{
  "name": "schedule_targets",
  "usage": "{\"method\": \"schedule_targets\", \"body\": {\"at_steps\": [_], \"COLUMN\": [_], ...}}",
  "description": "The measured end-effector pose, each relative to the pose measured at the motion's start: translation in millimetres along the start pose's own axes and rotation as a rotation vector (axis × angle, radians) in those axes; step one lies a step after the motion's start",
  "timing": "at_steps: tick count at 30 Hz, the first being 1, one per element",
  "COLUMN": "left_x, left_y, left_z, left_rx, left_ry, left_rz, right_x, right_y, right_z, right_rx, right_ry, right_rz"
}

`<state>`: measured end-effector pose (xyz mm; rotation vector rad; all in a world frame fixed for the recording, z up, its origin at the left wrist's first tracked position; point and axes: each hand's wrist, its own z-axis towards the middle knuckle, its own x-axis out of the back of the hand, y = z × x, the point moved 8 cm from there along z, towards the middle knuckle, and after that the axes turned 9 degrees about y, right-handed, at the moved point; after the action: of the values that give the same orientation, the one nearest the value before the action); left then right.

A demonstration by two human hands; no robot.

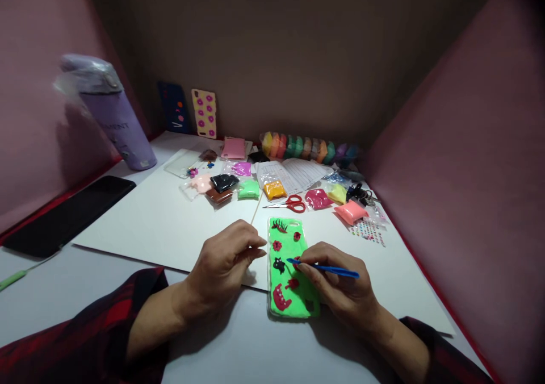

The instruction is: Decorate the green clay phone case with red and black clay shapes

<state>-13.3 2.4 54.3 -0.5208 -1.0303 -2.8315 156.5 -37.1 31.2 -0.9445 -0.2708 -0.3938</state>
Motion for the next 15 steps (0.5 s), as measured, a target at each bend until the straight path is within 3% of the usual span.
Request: {"method": "schedule_targets", "body": {"at_steps": [6,11,15], "left_x": [-0.7,6.4,6.3], "left_y": [2.1,-6.5,-9.0], "left_z": [1.1,1.1,1.4], "left_rx": [-0.01,0.02,0.046], "left_ry": [-0.039,0.056,0.063], "left_rz": [-0.021,0.018,-0.002], "right_x": [1.8,5.6,8.3], "right_y": [0.4,0.2,1.8], "right_z": [0.4,0.5,0.2], "right_rx": [0.007,0.01,-0.007], "right_ry": [0.006,0.054,0.089], "right_rz": [0.007,0.009,0.02]}}
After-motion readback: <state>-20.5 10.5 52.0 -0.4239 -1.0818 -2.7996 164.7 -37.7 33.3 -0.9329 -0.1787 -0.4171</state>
